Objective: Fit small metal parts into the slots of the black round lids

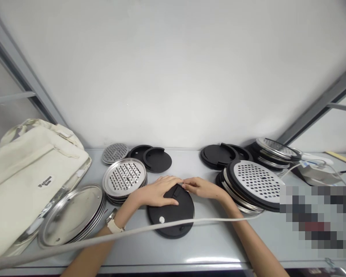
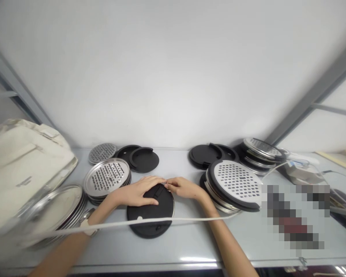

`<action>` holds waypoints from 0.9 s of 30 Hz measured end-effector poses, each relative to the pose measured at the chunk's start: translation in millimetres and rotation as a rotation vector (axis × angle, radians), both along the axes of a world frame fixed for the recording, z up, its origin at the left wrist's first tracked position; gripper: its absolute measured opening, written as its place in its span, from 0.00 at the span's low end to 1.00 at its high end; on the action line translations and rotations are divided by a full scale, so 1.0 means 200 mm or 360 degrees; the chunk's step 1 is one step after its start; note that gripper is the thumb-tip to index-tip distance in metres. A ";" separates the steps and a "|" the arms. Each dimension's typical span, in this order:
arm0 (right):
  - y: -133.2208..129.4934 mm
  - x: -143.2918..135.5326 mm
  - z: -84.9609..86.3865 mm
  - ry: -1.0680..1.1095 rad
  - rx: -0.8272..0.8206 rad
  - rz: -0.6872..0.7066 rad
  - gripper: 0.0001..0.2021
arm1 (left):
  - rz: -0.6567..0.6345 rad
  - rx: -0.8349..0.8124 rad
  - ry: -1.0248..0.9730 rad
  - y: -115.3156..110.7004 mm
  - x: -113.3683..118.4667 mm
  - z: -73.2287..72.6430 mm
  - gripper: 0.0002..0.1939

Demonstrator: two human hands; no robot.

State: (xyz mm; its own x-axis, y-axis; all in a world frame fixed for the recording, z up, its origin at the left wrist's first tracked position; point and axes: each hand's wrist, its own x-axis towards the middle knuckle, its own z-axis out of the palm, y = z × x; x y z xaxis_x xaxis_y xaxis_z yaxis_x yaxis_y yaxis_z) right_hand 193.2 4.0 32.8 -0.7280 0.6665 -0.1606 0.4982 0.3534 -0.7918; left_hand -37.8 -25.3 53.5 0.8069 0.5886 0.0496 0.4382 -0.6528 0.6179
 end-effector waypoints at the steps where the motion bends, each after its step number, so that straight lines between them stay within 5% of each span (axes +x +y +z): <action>1: 0.00 0.00 0.00 0.0004 0.0000 -0.0002 0.16 | 0.0004 -0.0002 -0.0012 0.00 0.00 0.00 0.33; 14: 0.00 0.00 -0.01 0.0004 0.0025 -0.0016 0.17 | 0.0066 -0.0128 -0.0127 -0.01 0.02 0.03 0.32; 27: 0.01 0.01 -0.02 -0.0010 0.0025 0.0000 0.17 | 0.0076 -0.0194 -0.0207 0.01 0.01 -0.01 0.30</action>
